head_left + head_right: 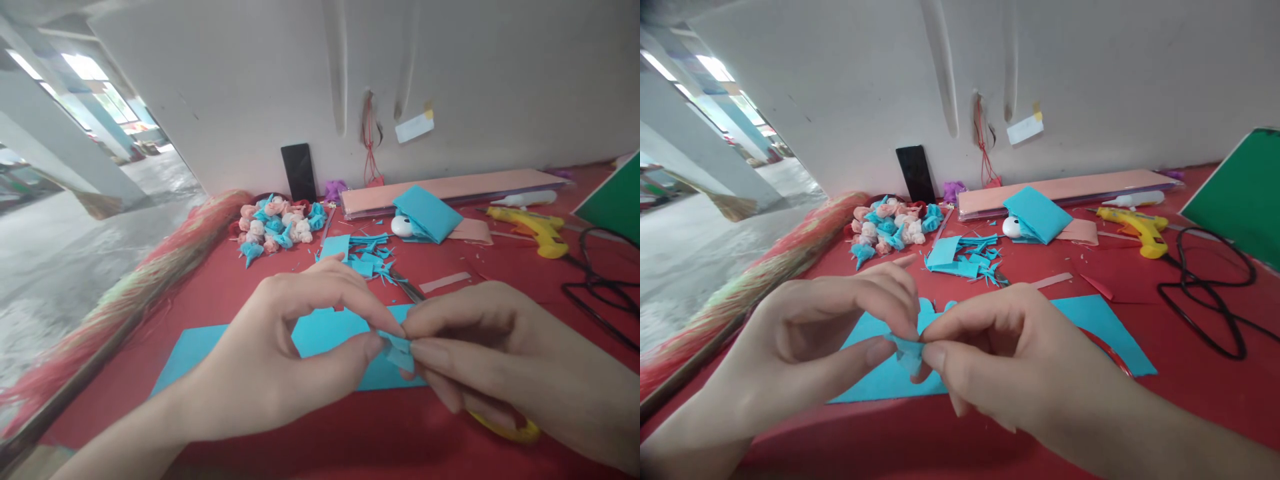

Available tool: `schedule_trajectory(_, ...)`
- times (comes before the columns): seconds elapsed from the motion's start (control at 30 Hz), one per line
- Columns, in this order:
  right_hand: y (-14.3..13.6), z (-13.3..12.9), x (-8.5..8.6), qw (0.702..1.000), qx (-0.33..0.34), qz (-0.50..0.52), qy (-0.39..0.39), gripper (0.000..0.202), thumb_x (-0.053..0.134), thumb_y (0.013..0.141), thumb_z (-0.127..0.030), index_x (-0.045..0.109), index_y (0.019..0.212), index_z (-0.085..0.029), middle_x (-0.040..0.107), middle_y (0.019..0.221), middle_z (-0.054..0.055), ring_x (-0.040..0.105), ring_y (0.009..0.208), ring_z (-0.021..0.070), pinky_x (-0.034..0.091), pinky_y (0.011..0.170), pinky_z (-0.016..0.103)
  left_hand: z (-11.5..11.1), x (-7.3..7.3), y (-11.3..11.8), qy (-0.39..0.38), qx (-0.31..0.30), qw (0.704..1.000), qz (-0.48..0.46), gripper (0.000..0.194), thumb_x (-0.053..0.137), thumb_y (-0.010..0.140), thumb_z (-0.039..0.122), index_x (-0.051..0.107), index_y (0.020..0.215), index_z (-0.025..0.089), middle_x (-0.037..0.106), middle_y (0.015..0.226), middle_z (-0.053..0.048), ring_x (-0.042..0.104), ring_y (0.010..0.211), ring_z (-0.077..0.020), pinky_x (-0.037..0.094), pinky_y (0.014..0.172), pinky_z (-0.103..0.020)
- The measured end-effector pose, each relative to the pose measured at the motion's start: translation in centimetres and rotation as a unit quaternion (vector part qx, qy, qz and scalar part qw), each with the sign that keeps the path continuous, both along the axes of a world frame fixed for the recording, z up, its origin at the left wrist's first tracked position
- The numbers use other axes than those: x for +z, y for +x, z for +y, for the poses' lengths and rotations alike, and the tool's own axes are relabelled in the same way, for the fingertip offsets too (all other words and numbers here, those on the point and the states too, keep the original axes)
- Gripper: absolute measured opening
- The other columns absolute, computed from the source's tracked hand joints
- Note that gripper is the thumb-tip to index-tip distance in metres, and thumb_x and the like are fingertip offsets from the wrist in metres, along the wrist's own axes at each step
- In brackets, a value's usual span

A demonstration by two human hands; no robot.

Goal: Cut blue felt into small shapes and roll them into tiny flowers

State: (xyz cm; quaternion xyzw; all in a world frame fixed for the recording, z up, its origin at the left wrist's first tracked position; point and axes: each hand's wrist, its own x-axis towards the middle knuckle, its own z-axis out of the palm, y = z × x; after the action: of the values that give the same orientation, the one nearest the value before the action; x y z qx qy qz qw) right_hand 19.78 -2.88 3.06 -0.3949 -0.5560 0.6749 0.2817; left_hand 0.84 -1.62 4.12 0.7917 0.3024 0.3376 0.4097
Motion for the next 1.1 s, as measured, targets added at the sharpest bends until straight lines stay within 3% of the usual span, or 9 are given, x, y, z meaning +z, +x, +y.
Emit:
schedule_trajectory(0.3,0.7,0.9,-0.7,0.993,0.061,0.083,-0.056,0.018,0.056,0.08,-0.02,0.066,0.065,-0.017,0.051,0.045,-0.006,0.033,0.033,0.0004,0.027,0.031,0.009,0.0,0.0,-0.1,0.015,-0.014,1.0,-0.011,0.021,0.053,0.081,0.006,0.065,0.088,0.021,0.065,0.08,0.001,0.058,0.08,-0.0148,0.046,0.078,-0.031)
schedule_trajectory(0.5,0.7,1.4,-0.5,0.983,0.106,0.102,-0.113,0.018,0.056,0.077,-0.02,0.066,0.063,-0.014,0.051,0.046,-0.005,0.033,0.034,0.0002,0.026,0.032,0.011,0.2,0.0,-0.2,0.027,-0.033,0.999,0.006,0.013,0.056,0.08,0.009,0.064,0.083,0.018,0.064,0.073,0.001,0.057,0.071,-0.013,0.043,0.085,-0.033)
schedule_trajectory(0.67,0.8,1.3,-0.4,0.975,0.13,0.106,-0.147,0.015,0.056,0.073,-0.019,0.064,0.061,-0.014,0.05,0.046,-0.004,0.032,0.034,0.0007,0.024,0.033,0.013,0.5,0.2,0.0,0.019,-0.065,0.998,-0.002,0.01,0.058,0.079,0.011,0.065,0.081,0.018,0.066,0.073,0.0,0.058,0.069,-0.0131,0.046,0.08,-0.032)
schedule_trajectory(0.87,1.1,1.6,-0.9,0.976,0.152,0.095,-0.123,0.016,0.055,0.075,-0.016,0.066,0.064,-0.014,0.051,0.047,-0.004,0.033,0.034,0.0002,0.023,0.033,0.012,0.3,0.4,0.2,0.017,-0.051,0.998,0.023,0.01,0.058,0.076,0.008,0.063,0.076,0.017,0.065,0.068,0.001,0.058,0.067,-0.0125,0.042,0.087,-0.033)
schedule_trajectory(1.1,1.0,1.6,-1.1,0.98,0.165,0.071,-0.083,0.016,0.054,0.078,-0.017,0.066,0.067,-0.012,0.049,0.048,-0.004,0.033,0.036,0.0001,0.023,0.032,0.011,0.1,1.2,0.8,-0.021,-0.032,0.997,0.064,0.013,0.054,0.074,0.005,0.061,0.07,0.014,0.063,0.065,-0.001,0.056,0.067,-0.0134,0.047,0.071,-0.028)
